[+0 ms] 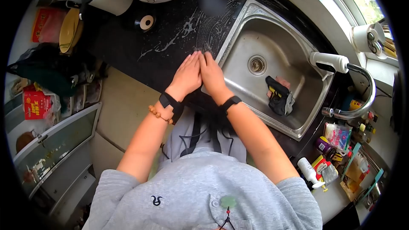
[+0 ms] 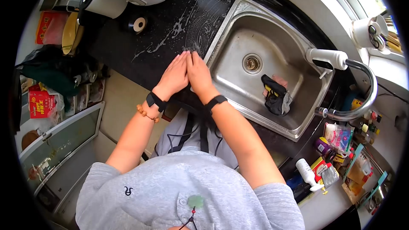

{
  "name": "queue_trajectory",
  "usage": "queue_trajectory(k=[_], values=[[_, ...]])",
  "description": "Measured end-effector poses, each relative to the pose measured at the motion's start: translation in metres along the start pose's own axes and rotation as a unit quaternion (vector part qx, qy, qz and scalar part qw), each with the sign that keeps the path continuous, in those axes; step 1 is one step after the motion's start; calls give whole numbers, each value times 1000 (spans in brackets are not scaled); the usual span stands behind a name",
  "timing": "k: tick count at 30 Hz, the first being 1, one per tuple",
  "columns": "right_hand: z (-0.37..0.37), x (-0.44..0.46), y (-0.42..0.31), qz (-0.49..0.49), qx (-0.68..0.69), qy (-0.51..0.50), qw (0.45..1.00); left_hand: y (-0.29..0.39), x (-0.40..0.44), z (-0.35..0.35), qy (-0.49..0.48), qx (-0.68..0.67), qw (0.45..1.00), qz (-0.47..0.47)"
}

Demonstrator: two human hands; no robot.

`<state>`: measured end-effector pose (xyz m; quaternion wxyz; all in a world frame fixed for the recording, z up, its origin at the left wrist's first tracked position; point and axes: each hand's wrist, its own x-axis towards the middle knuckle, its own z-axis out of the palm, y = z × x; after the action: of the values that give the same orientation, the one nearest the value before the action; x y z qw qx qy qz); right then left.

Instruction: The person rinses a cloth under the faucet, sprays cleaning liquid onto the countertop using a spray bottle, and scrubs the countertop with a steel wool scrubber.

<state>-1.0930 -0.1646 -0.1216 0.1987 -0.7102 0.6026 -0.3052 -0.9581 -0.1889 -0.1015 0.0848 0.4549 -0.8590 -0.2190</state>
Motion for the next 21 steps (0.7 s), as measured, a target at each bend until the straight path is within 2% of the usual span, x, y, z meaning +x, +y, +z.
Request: queue_trajectory(k=[1,2,4,6,7,10,14,15,18,21], values=[[-2,-12,-6,21,10,-37,999,5,-12,0,-6,0,1000,-4],[3,-30,-6,6,43,-21,999,10,-28,2,-15,2,1000,-9],[8,-60,-16,-21,33,-55,998,15,-72,10,-18,11,1000,-22],[19,-76,-25,-102,-47,-64,992,18,-104,13,-12,15,999,-41],[22,-76,-28,-119,-89,-77,986,13,-107,15,-8,14,999,-40],[27,-55,-20,-125,-96,-38,987,2,-92,18,7,14,999,-31],[13,-14,3,-33,-92,8,995,-7,-29,19,16,19,1000,18],[10,-12,2,25,-55,1,998,-4,-24,19,2,23,999,24],[4,-28,-20,59,-5,-81,995,-6,-51,12,-8,-10,999,37],[49,-38,-51,-57,-30,-52,997,-31,-100,-9,-23,-14,999,-44]])
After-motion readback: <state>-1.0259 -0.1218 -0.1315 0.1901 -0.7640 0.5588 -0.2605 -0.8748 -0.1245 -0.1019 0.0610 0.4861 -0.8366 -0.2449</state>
